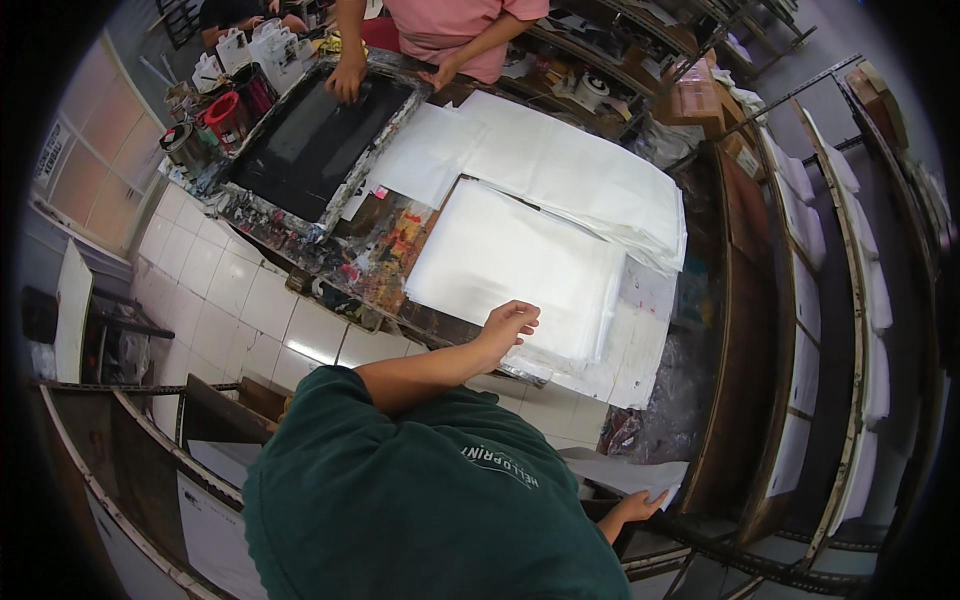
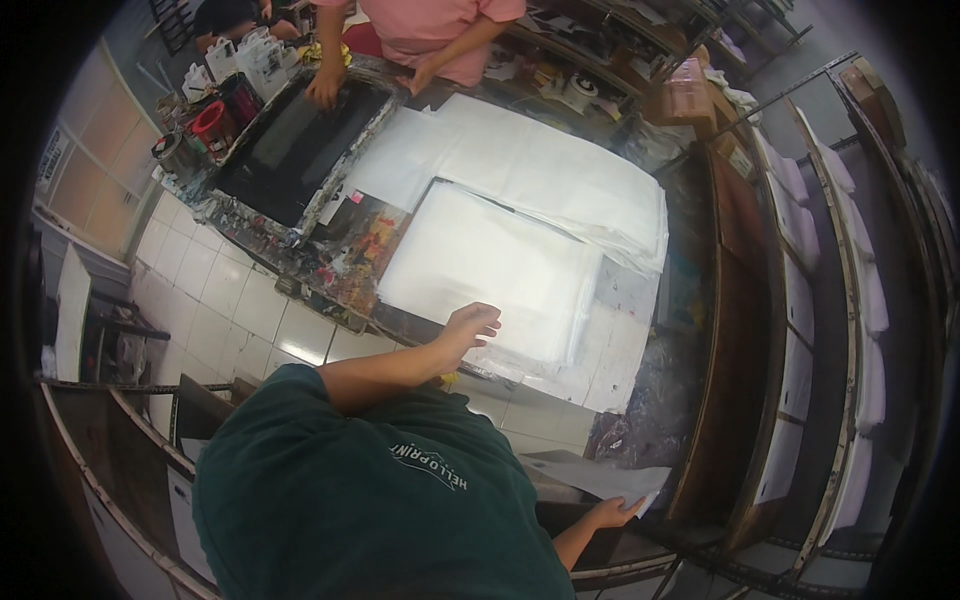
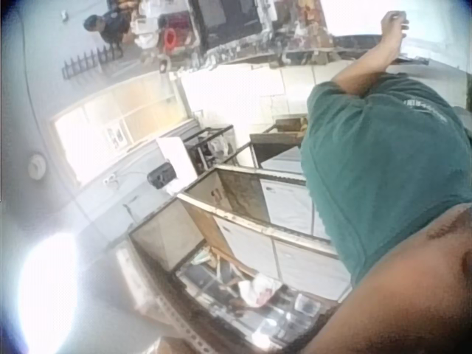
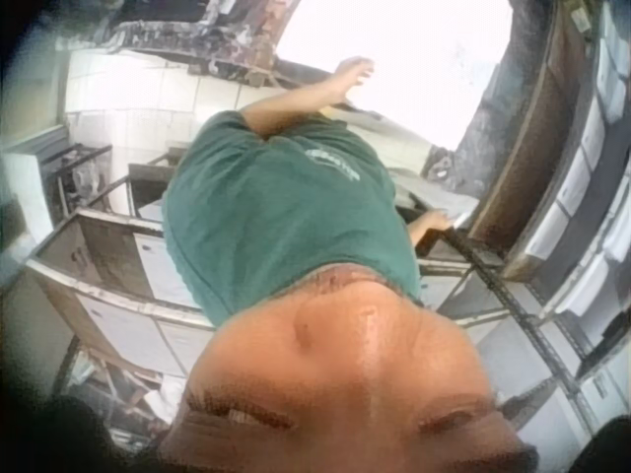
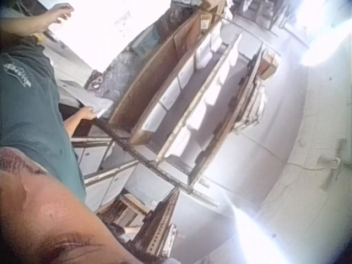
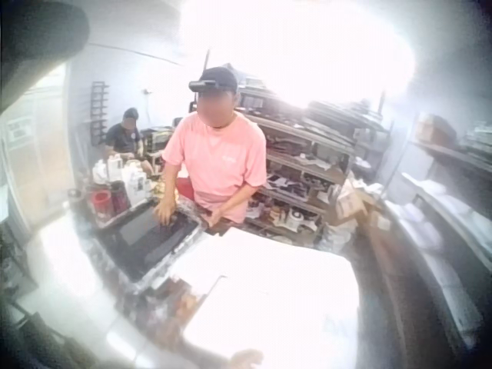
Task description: The person repeatedly picks up white paper sheets from a table and places them onto a nearby metal shelving unit. They handle the sheets one at a time, moving back and forth between the table and the shelves to build up a stack.
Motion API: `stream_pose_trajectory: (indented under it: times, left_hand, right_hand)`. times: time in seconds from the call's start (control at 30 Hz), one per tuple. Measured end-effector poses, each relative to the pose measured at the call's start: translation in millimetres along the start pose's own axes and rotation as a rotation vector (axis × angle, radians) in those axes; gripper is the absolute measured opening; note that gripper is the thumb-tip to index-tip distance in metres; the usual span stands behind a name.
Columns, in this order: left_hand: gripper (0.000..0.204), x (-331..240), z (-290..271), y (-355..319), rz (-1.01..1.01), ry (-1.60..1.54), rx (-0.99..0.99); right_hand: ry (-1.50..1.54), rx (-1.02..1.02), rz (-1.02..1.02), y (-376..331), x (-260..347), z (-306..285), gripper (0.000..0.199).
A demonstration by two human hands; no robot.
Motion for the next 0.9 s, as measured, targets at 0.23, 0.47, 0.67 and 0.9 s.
stream_pose_trajectory:
  times: [0.23,0.47,0.67,0.9]
  left_hand:
    - [0.03,-2.5,2.3,5.7,0.017,0.009,0.0]
    - [0.027,-2.6,-4.7,16.1,0.016,-0.018,-0.096]
    - [0.029,-5.8,-13.1,27.7,0.036,-0.075,-0.143]
    - [0.04,2.5,-34.2,40.7,0.021,-0.17,-0.23]
  right_hand:
    - [0.023,0.016,-0.076,-1.1,8.7,5.0,0.054]
    - [0.007,-0.027,-0.045,6.2,5.5,5.4,0.053]
    - [-0.016,-0.015,-0.067,7.4,2.5,3.9,0.056]
    - [-0.001,0.062,-0.15,4.7,21.6,10.2,0.057]
Point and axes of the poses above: each hand's wrist, its own y-axis towards the middle knuckle, its own z-axis out of the palm, x = y × z, the point moved 6 cm from there along y, towards the middle knuckle, and after that the axes turned 11 degrees about z, right-handed, at the moved point
